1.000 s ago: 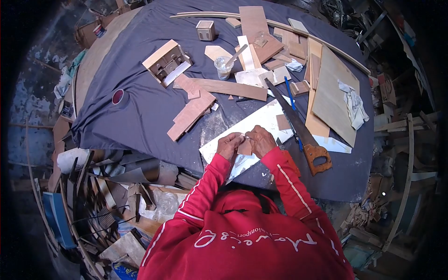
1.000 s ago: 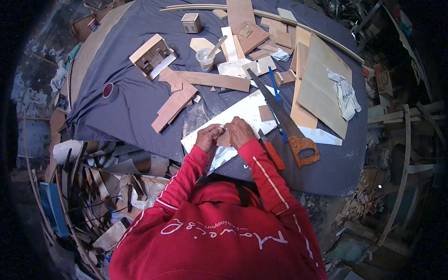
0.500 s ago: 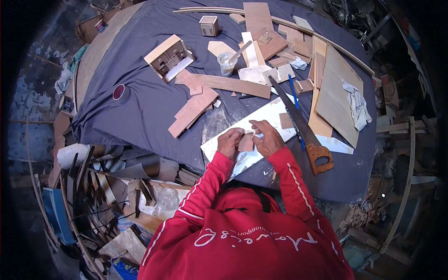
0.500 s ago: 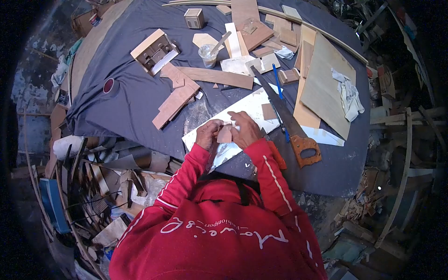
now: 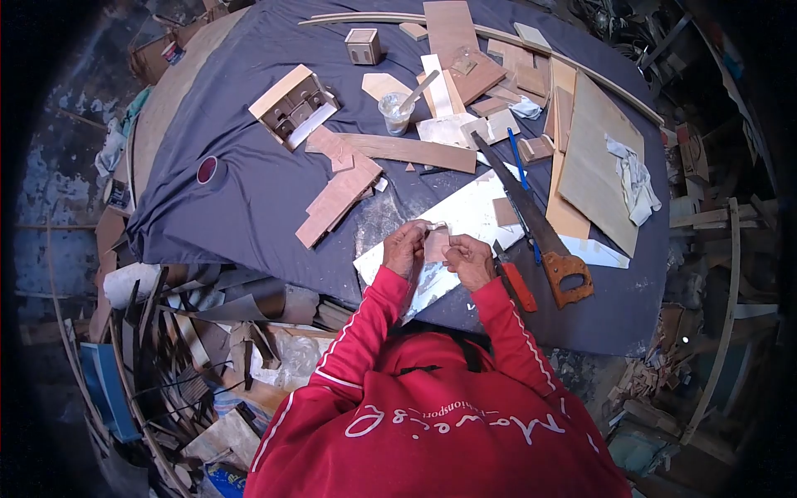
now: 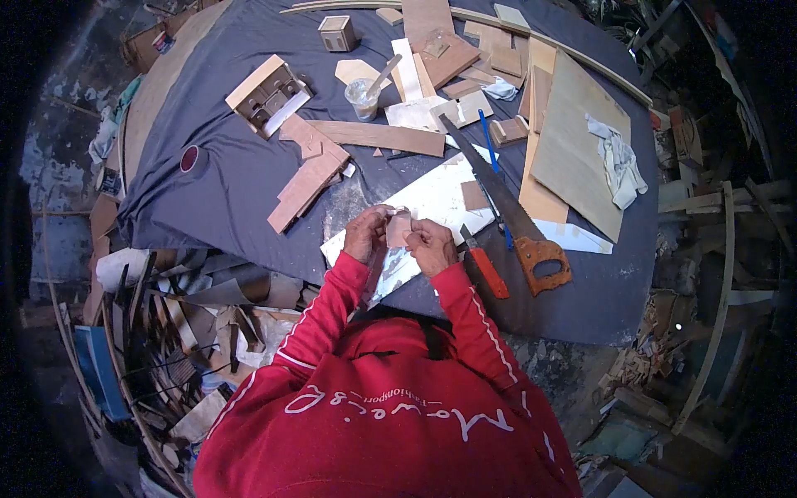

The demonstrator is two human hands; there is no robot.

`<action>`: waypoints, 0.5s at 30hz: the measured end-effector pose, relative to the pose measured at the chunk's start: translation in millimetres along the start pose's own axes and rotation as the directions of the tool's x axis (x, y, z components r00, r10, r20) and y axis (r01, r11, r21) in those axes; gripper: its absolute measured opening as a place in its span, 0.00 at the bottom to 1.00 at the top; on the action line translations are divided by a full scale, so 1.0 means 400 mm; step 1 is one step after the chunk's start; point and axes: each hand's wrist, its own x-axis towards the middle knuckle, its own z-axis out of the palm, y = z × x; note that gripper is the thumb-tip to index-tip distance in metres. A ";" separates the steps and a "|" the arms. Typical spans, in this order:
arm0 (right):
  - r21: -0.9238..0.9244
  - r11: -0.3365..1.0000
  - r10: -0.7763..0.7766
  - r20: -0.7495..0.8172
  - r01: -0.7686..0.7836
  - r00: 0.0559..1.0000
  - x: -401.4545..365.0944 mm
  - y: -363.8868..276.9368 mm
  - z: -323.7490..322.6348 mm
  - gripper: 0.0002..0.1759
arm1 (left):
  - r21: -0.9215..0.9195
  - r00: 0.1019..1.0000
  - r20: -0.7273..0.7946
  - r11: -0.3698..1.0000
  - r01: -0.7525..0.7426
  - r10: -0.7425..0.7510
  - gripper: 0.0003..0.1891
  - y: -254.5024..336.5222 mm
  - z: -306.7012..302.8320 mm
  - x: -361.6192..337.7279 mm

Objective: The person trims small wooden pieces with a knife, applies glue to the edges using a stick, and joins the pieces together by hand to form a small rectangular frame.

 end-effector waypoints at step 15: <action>0.290 0.954 0.018 0.203 -0.078 0.979 -0.010 -0.071 -0.071 0.17 | 0.336 0.969 0.237 0.931 -0.142 0.062 0.15 0.077 0.028 -0.048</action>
